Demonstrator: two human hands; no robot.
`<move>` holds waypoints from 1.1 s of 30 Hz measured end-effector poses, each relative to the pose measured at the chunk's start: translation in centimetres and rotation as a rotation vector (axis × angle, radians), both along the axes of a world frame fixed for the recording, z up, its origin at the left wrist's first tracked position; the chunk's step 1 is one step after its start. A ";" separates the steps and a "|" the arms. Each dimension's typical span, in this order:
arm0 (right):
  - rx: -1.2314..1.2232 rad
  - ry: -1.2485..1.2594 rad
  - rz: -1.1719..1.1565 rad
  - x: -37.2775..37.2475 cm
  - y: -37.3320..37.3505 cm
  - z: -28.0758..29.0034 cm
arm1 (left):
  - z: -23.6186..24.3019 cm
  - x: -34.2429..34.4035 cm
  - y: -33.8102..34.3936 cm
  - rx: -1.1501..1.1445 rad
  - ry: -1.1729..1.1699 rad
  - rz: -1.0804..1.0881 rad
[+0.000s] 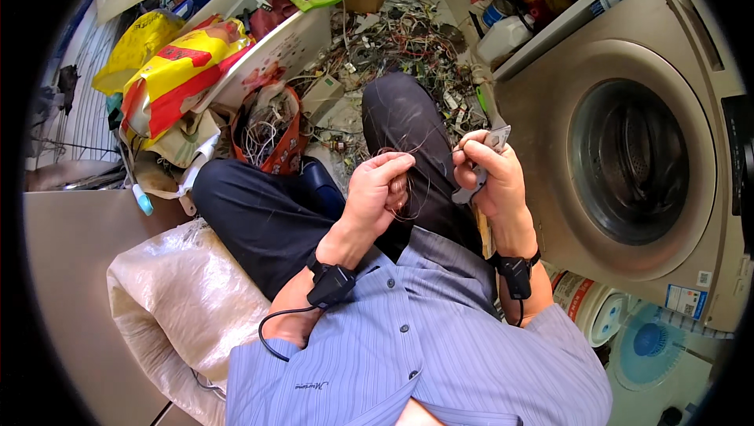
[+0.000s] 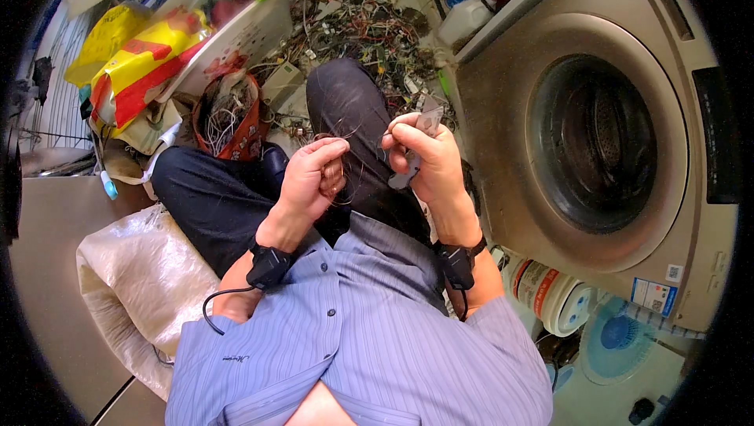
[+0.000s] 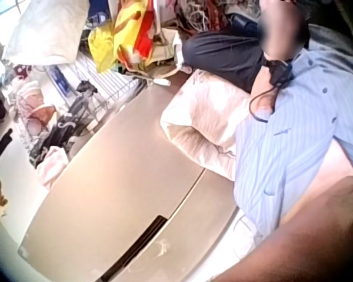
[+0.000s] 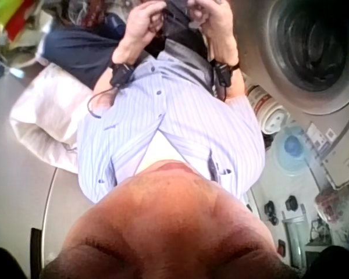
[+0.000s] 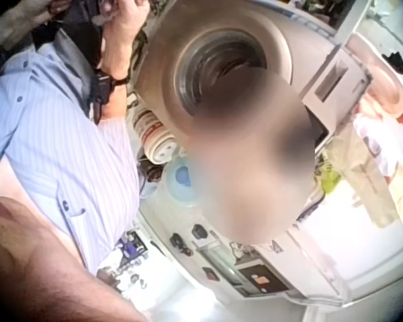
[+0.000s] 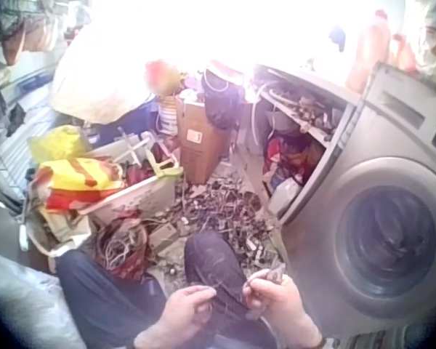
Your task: Stripping insulation from electrical wires and applying electrical tape to secure connections.
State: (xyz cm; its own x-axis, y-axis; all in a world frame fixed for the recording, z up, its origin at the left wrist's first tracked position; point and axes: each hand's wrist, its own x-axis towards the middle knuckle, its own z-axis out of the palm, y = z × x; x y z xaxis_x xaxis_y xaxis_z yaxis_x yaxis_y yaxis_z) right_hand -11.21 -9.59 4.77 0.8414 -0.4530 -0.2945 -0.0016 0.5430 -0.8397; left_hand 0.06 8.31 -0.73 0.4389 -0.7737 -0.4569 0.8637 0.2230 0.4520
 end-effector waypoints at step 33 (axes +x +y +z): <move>-0.570 0.144 0.002 1.9 1.4 0.9 | 0.9 -0.1 -0.8 -0.229 0.121 -0.184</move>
State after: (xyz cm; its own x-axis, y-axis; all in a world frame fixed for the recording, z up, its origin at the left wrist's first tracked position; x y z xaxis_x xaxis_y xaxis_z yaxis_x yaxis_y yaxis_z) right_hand -9.35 -8.23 5.63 0.8118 -0.5722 -0.1163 -0.1381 0.0053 -0.9904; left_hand -0.06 7.56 0.19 0.2350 -0.9239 -0.3019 0.9434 0.1420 0.2999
